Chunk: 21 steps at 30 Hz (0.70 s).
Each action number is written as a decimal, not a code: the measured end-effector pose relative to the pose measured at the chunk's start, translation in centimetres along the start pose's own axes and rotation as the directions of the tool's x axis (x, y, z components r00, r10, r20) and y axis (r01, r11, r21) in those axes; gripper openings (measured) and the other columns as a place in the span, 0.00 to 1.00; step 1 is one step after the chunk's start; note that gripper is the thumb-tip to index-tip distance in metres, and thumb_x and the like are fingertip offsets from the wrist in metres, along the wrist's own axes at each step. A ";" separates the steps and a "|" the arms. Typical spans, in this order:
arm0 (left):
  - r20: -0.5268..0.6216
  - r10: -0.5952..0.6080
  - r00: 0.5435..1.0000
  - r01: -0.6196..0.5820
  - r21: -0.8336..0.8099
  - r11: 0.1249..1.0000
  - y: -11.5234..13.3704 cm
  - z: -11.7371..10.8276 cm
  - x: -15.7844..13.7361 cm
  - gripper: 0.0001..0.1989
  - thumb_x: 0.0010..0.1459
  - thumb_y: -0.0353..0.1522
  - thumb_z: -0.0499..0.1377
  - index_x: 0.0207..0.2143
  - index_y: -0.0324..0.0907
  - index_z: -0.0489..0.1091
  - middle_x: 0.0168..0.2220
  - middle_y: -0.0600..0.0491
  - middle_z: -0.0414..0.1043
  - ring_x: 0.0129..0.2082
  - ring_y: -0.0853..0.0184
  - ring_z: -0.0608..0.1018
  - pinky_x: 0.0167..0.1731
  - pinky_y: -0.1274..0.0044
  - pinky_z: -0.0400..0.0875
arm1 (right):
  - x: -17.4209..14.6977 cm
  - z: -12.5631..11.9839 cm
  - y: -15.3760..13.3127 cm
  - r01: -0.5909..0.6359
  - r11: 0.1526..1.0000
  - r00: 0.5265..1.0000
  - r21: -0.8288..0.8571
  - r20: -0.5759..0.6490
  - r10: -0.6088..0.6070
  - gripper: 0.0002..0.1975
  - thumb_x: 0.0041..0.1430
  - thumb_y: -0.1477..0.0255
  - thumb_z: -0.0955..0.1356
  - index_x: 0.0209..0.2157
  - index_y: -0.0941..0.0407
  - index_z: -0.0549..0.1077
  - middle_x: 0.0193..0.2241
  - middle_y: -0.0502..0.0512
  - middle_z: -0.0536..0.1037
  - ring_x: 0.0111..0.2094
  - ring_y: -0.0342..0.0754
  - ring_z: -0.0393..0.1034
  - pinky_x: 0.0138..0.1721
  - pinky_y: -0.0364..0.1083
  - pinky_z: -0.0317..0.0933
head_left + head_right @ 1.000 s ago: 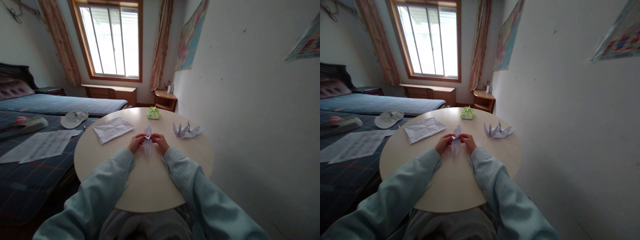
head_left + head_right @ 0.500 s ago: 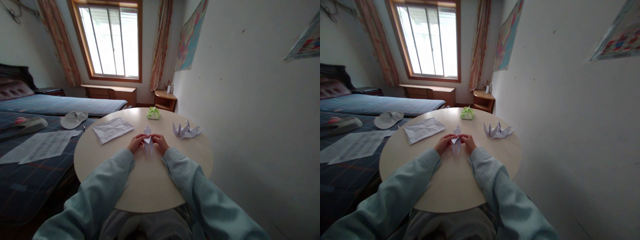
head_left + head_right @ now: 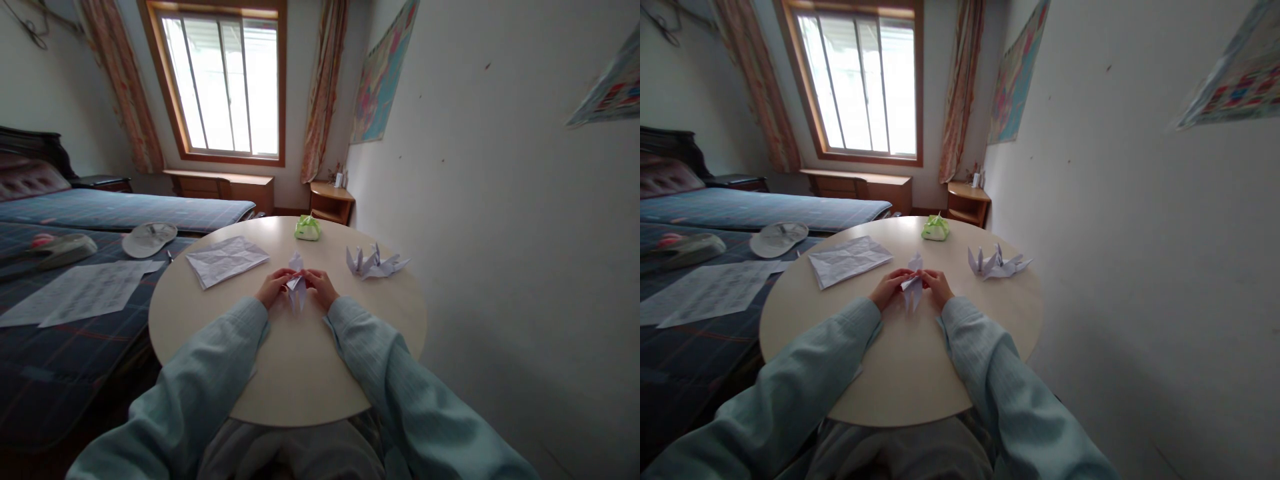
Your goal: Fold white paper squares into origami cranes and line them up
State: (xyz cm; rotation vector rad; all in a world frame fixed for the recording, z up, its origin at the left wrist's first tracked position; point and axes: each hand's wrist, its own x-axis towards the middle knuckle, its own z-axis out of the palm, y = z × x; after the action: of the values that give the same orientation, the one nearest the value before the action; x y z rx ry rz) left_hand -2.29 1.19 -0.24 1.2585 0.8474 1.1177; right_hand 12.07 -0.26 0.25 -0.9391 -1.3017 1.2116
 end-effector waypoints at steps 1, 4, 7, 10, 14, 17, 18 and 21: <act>-0.001 0.001 1.000 -0.001 0.002 1.000 0.0 0.0 0.0 0.14 0.37 0.36 0.60 0.28 0.38 0.68 0.23 0.56 0.69 0.21 0.73 0.69 0.19 0.82 0.57 | 0.0 0.0 0.0 -0.002 1.000 1.000 -0.005 0.001 0.002 0.16 0.41 0.60 0.67 0.25 0.60 0.74 0.18 0.49 0.69 0.21 0.39 0.61 0.26 0.41 0.55; -0.006 -0.003 1.000 0.003 0.005 1.000 0.1 0.1 0.0 0.13 0.37 0.35 0.60 0.28 0.38 0.68 0.22 0.56 0.68 0.19 0.74 0.68 0.18 0.82 0.57 | 0.1 -0.1 0.0 0.003 1.000 1.000 -0.017 0.006 -0.003 0.16 0.42 0.60 0.66 0.25 0.60 0.73 0.18 0.49 0.69 0.20 0.38 0.60 0.26 0.41 0.55; -0.007 -0.004 1.000 0.004 -0.003 1.000 0.1 0.2 -0.1 0.12 0.37 0.35 0.59 0.27 0.38 0.68 0.20 0.57 0.67 0.18 0.74 0.67 0.19 0.82 0.57 | 0.0 0.0 -0.1 0.025 0.999 1.000 -0.048 0.021 -0.024 0.15 0.42 0.61 0.66 0.25 0.60 0.73 0.18 0.48 0.69 0.20 0.37 0.59 0.24 0.40 0.54; -0.016 0.025 1.000 -0.025 -0.006 1.000 0.0 0.2 -0.1 0.11 0.37 0.34 0.58 0.26 0.38 0.67 0.20 0.57 0.68 0.20 0.73 0.69 0.21 0.81 0.60 | -0.1 0.1 -0.2 0.058 0.991 0.997 -0.120 0.057 -0.051 0.15 0.42 0.62 0.66 0.26 0.60 0.73 0.18 0.48 0.69 0.20 0.37 0.59 0.24 0.39 0.54; -0.036 0.081 0.996 -0.077 0.092 0.993 -0.1 0.2 0.1 0.09 0.38 0.33 0.57 0.24 0.38 0.67 0.20 0.57 0.68 0.22 0.71 0.69 0.24 0.80 0.62 | -0.3 0.2 0.0 0.139 0.951 0.988 -0.276 0.104 -0.114 0.15 0.43 0.63 0.66 0.29 0.60 0.72 0.20 0.49 0.70 0.22 0.38 0.60 0.25 0.40 0.55; -0.032 0.135 0.990 -0.125 0.213 0.969 -0.1 0.1 0.2 0.07 0.39 0.32 0.56 0.24 0.38 0.68 0.21 0.57 0.68 0.23 0.72 0.69 0.25 0.80 0.61 | -0.3 0.1 0.4 0.194 0.901 0.980 -0.389 0.119 -0.159 0.15 0.45 0.63 0.65 0.30 0.60 0.72 0.20 0.49 0.70 0.22 0.39 0.60 0.24 0.39 0.55; -0.029 0.149 0.988 -0.138 0.239 0.961 -0.1 0.0 0.2 0.06 0.40 0.32 0.55 0.23 0.38 0.68 0.21 0.57 0.68 0.24 0.72 0.68 0.25 0.80 0.61 | -0.3 0.1 0.5 0.204 0.889 0.978 -0.411 0.122 -0.168 0.15 0.46 0.63 0.65 0.31 0.59 0.72 0.20 0.49 0.70 0.21 0.39 0.60 0.24 0.39 0.55; -0.027 0.160 0.987 -0.147 0.258 0.955 -0.1 0.1 0.2 0.05 0.41 0.30 0.54 0.23 0.38 0.68 0.21 0.57 0.67 0.24 0.72 0.68 0.25 0.81 0.61 | -0.2 0.0 0.6 0.225 0.864 0.974 -0.450 0.132 -0.185 0.15 0.47 0.63 0.64 0.31 0.59 0.72 0.20 0.49 0.69 0.21 0.38 0.59 0.24 0.39 0.54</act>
State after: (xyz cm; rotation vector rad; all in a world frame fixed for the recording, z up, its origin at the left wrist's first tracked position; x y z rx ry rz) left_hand -2.17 1.39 -0.29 1.5377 0.9658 1.1930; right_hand 12.06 -0.35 -0.40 -1.0569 -1.7594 0.7910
